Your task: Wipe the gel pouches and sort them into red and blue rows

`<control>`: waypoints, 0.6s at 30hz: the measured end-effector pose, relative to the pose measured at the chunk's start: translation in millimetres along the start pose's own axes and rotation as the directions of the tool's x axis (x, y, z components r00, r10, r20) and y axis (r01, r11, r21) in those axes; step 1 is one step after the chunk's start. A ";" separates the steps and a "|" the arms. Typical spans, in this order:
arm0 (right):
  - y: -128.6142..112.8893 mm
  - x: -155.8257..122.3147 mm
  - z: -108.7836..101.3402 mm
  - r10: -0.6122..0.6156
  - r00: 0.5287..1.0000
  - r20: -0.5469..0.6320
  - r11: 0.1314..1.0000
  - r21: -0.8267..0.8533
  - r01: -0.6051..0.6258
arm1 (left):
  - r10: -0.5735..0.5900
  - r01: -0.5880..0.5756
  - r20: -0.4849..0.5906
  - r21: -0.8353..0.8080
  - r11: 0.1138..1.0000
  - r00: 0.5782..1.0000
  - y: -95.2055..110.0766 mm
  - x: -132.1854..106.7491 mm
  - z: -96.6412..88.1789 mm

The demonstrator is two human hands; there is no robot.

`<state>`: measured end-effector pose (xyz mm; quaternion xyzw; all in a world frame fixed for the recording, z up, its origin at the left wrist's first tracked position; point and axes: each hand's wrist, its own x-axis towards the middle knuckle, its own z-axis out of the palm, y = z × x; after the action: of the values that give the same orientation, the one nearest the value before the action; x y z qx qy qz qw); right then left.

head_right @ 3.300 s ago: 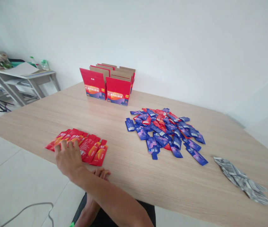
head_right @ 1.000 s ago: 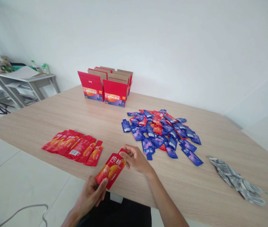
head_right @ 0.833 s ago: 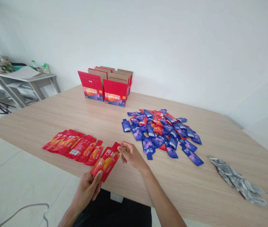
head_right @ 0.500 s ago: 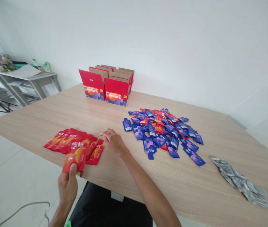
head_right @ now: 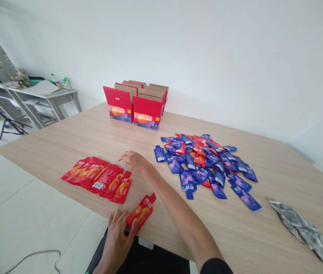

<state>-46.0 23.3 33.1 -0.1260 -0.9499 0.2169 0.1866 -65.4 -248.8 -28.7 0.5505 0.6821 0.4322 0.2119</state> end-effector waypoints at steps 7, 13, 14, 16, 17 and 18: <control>-9.6 17.4 23.4 0.387 0.919 0.076 0.920 0.045 -0.391 | 0.003 0.000 -0.068 0.035 0.999 0.998 6.0 4.7 -4.8; -5.5 27.8 40.5 0.452 0.885 0.116 0.876 0.132 -0.464 | -0.221 0.191 -0.201 -0.155 0.969 0.954 -3.9 14.2 -42.5; -4.4 28.2 41.6 0.460 0.881 0.116 0.868 0.153 -0.473 | -0.246 0.208 -0.222 -0.184 0.961 0.943 -6.4 17.7 -48.3; -2.3 27.6 41.9 0.473 0.874 0.114 0.851 0.198 -0.486 | -0.280 0.218 -0.268 -0.240 0.946 0.922 -11.4 24.0 -57.5; -1.2 26.4 40.8 0.474 0.872 0.118 0.843 0.225 -0.489 | -0.290 0.216 -0.285 -0.266 0.939 0.914 -13.6 26.1 -60.9; -0.2 24.5 38.7 0.471 0.873 0.125 0.835 0.255 -0.487 | -0.302 0.214 -0.298 -0.294 0.931 0.906 -15.5 27.4 -63.4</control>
<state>-84.0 16.9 8.2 -0.3258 -0.8528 0.3916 0.1152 -131.0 -246.2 -2.4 0.3403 0.7145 0.5718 0.2164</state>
